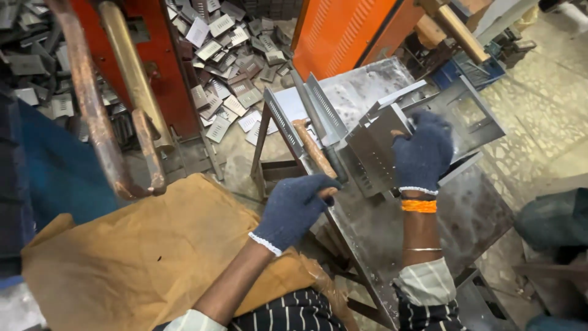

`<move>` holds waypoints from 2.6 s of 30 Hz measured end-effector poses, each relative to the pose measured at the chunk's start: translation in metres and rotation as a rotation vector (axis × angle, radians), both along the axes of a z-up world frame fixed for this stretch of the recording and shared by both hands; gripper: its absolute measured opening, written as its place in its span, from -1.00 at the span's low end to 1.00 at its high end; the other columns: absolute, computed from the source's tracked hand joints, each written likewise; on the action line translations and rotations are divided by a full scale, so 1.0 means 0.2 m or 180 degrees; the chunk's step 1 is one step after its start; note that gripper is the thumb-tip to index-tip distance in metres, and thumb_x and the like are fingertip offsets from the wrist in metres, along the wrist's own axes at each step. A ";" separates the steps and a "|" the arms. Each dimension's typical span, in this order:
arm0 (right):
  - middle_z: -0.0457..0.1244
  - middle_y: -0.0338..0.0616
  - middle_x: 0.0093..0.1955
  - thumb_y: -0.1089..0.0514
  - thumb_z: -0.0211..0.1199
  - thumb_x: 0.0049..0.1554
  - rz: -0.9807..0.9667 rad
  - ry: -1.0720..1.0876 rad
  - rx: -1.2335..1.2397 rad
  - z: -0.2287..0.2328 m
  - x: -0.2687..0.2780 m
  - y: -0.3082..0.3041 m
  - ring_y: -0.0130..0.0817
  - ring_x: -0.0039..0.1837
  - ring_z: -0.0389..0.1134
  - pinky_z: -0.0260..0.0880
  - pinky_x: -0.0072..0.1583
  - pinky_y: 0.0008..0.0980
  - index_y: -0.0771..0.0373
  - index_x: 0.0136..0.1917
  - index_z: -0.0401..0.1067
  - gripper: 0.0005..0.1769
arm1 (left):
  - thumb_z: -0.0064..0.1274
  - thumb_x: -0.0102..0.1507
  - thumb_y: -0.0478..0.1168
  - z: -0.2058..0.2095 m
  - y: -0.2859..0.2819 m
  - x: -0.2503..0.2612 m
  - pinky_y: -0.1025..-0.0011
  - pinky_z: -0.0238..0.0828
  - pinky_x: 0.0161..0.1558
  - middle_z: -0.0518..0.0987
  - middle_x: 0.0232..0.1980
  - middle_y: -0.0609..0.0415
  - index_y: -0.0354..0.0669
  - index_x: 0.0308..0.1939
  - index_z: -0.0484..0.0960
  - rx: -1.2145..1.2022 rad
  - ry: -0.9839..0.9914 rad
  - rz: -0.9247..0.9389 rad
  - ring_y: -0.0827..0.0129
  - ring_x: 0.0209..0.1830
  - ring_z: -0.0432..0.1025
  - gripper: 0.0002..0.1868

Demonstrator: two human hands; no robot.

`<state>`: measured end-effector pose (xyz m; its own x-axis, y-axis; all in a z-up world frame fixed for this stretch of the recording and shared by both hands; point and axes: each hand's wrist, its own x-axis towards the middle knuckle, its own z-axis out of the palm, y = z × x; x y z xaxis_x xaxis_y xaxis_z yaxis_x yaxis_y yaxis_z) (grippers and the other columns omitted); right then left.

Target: The person bends sheet metal enclosure parts on a manual press brake, positioning each panel under the bar and pulling the lever to form folds, occasionally hammering edges and setting finished boxes into a crate. They handle multiple panels one at a time, turning boxes over to bend different sides.

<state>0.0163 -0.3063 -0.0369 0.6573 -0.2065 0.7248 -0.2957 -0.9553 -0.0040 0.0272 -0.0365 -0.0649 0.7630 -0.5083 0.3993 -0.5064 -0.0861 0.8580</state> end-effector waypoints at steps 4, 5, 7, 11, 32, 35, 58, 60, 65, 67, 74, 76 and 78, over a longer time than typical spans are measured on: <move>0.36 0.02 0.02 0.18 0.46 0.01 0.0329 -0.0473 0.0054 0.02 0.03 0.35 0.08 0.11 0.37 0.34 0.15 -0.03 0.23 0.02 0.49 -0.69 | 0.05 0.31 -0.23 -0.05 0.21 0.03 0.24 0.49 -0.19 0.66 -0.22 -0.11 -0.12 -0.05 0.67 0.0055 0.0381 0.0082 0.07 -0.21 0.60 -0.82; 0.36 0.01 -0.05 0.20 0.43 0.03 0.0762 -0.0180 0.0549 -0.03 0.06 0.46 0.06 0.04 0.38 0.36 0.10 -0.06 0.22 -0.03 0.50 -0.77 | 0.03 0.28 -0.27 -0.07 0.28 0.04 0.25 0.50 -0.17 0.68 -0.20 -0.09 -0.12 -0.03 0.67 0.0062 0.0469 0.0221 0.10 -0.20 0.62 -0.79; 0.36 0.01 -0.12 0.22 0.40 0.05 0.1362 0.0192 0.1060 -0.17 0.10 0.72 0.03 -0.03 0.39 0.37 0.05 -0.08 0.20 -0.09 0.50 -0.85 | 0.02 0.26 -0.32 -0.09 0.46 0.03 0.26 0.51 -0.15 0.71 -0.17 -0.07 -0.11 -0.01 0.67 0.0073 0.0592 0.0531 0.13 -0.19 0.64 -0.76; 0.35 -0.08 -0.13 0.26 0.32 -0.05 0.3085 0.1018 0.1740 -0.34 0.08 1.40 -0.05 -0.04 0.39 0.39 0.01 -0.14 0.14 -0.06 0.53 -0.77 | -0.06 0.12 -0.44 -0.27 0.92 -0.05 0.27 0.52 -0.06 0.70 -0.05 -0.07 -0.14 0.06 0.65 0.0133 0.0696 0.1579 0.12 -0.11 0.63 -0.56; 0.32 0.04 0.21 0.23 0.34 -0.10 0.5844 0.1221 0.1365 0.03 -0.26 2.53 0.02 0.25 0.31 0.26 0.28 -0.03 0.28 0.24 0.41 -0.42 | 0.27 0.00 -0.12 -0.01 1.99 -0.90 0.02 0.45 -0.10 0.59 -0.14 -0.08 -0.08 -0.11 0.54 0.3378 0.1370 0.4306 -0.06 -0.11 0.53 -0.59; 0.33 0.01 0.15 0.21 0.38 -0.16 0.5481 0.1146 0.1220 0.01 -0.26 2.55 0.00 0.23 0.33 0.26 0.26 -0.03 0.24 0.19 0.43 -0.41 | 0.26 -0.04 -0.10 0.25 1.91 -0.88 0.06 0.39 0.07 0.60 -0.06 0.08 0.00 0.02 0.58 0.3660 0.0544 0.3752 0.11 0.00 0.50 -0.47; 0.31 0.02 -0.46 -0.12 0.67 -0.25 0.1399 0.2384 0.2733 -0.25 0.15 2.16 -0.07 -0.38 0.37 0.36 -0.20 -0.15 0.26 -0.06 0.47 -0.37 | 0.07 0.19 -0.21 -0.95 3.04 1.13 0.07 0.50 -0.17 0.66 -0.17 -0.12 -0.06 -0.12 0.66 0.3872 -0.0176 0.3462 -0.01 -0.16 0.58 -0.80; 0.29 -0.05 -0.48 -0.12 0.66 -0.32 0.1727 0.2154 0.2597 -0.35 0.17 2.11 -0.17 -0.40 0.36 0.36 -0.25 -0.18 0.29 -0.16 0.47 -0.38 | 0.03 0.26 -0.23 -1.03 3.08 1.17 0.09 0.52 -0.14 0.69 -0.18 -0.10 -0.06 -0.17 0.69 0.3934 -0.0308 0.3369 0.01 -0.16 0.61 -0.85; 0.29 -0.06 -0.47 -0.13 0.66 -0.34 0.1830 0.2100 0.2398 -0.36 0.16 2.11 -0.16 -0.40 0.36 0.36 -0.25 -0.19 0.28 -0.18 0.46 -0.38 | 0.11 0.16 -0.20 -0.83 3.01 1.09 0.10 0.53 -0.11 0.70 -0.17 -0.10 -0.03 -0.24 0.76 0.4279 -0.0159 0.2992 0.01 -0.12 0.61 -0.84; 0.30 -0.06 -0.47 -0.13 0.66 -0.33 0.1815 0.2139 0.2393 -0.35 0.15 2.11 -0.14 -0.39 0.36 0.36 -0.24 -0.19 0.26 -0.18 0.47 -0.39 | 0.19 0.06 -0.16 -0.62 2.96 1.01 0.12 0.53 -0.10 0.70 -0.16 -0.11 -0.02 -0.25 0.78 0.4434 -0.0042 0.2846 0.00 -0.12 0.61 -0.80; 0.29 -0.06 -0.45 -0.09 0.64 -0.29 0.2018 0.1912 0.2540 -0.28 0.10 2.10 -0.14 -0.39 0.34 0.34 -0.25 -0.21 0.29 -0.15 0.45 -0.40 | 0.23 0.04 -0.06 -0.02 2.86 0.61 0.10 0.53 -0.14 0.69 -0.26 -0.11 0.01 -0.25 0.80 0.4377 -0.0231 0.2782 -0.02 -0.22 0.60 -0.75; 0.27 -0.05 -0.46 -0.07 0.64 -0.27 0.2089 0.1856 0.2541 -0.26 0.08 2.10 -0.14 -0.39 0.31 0.32 -0.25 -0.21 0.29 -0.13 0.45 -0.41 | 0.23 0.06 -0.04 0.02 2.90 0.50 0.09 0.52 -0.15 0.67 -0.28 -0.13 0.01 -0.23 0.80 0.4079 -0.0290 0.2946 -0.05 -0.25 0.59 -0.75; 0.26 -0.04 -0.48 -0.06 0.64 -0.25 0.1988 0.1958 0.2618 -0.25 0.06 2.09 -0.17 -0.41 0.27 0.30 -0.25 -0.22 0.31 -0.17 0.42 -0.43 | 0.22 0.17 -0.05 0.01 2.96 0.42 0.05 0.47 -0.17 0.64 -0.29 -0.18 -0.05 -0.21 0.77 0.3224 -0.0598 0.3318 -0.11 -0.26 0.55 -0.78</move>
